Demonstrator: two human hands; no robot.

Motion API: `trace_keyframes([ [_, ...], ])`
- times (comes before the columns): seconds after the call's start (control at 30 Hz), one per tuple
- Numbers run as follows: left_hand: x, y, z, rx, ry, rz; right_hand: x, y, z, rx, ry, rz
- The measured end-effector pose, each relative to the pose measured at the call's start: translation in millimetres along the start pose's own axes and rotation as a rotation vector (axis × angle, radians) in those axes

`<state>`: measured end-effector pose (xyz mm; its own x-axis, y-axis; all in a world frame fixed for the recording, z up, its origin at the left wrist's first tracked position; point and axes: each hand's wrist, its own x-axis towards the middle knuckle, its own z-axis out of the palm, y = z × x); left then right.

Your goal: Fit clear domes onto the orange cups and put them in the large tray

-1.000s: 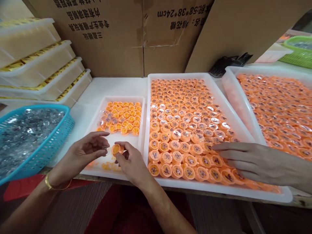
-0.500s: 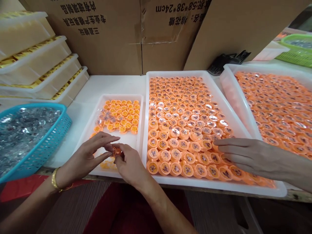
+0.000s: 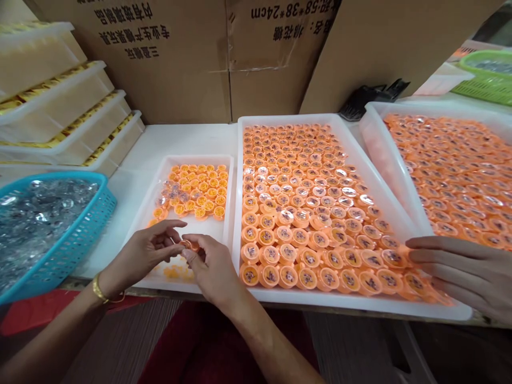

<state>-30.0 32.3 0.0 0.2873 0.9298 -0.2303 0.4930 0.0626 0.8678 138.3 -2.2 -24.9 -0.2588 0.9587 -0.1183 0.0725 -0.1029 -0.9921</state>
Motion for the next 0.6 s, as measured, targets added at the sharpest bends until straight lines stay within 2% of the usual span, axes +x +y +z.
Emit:
trace_keyframes([
  [0.07,-2.4,-0.5,6.5,-0.141,0.014,-0.090,-0.5,1.8,0.3,0.039,0.024,0.016],
  [0.13,-5.9,0.5,14.0,-0.233,0.054,-0.126,-1.4,1.9,0.8,0.040,0.050,0.027],
  [0.3,-10.7,5.1,22.4,-0.281,0.165,-0.110,-3.9,-1.3,1.3,-0.005,0.077,-0.015],
  [0.47,-7.3,10.6,16.4,-0.280,0.072,-0.117,-4.0,-1.8,2.3,0.050,0.106,-0.034],
  [0.6,-5.7,14.7,17.1,-0.266,0.067,-0.144,-3.4,-1.2,2.1,0.208,0.094,-0.020],
])
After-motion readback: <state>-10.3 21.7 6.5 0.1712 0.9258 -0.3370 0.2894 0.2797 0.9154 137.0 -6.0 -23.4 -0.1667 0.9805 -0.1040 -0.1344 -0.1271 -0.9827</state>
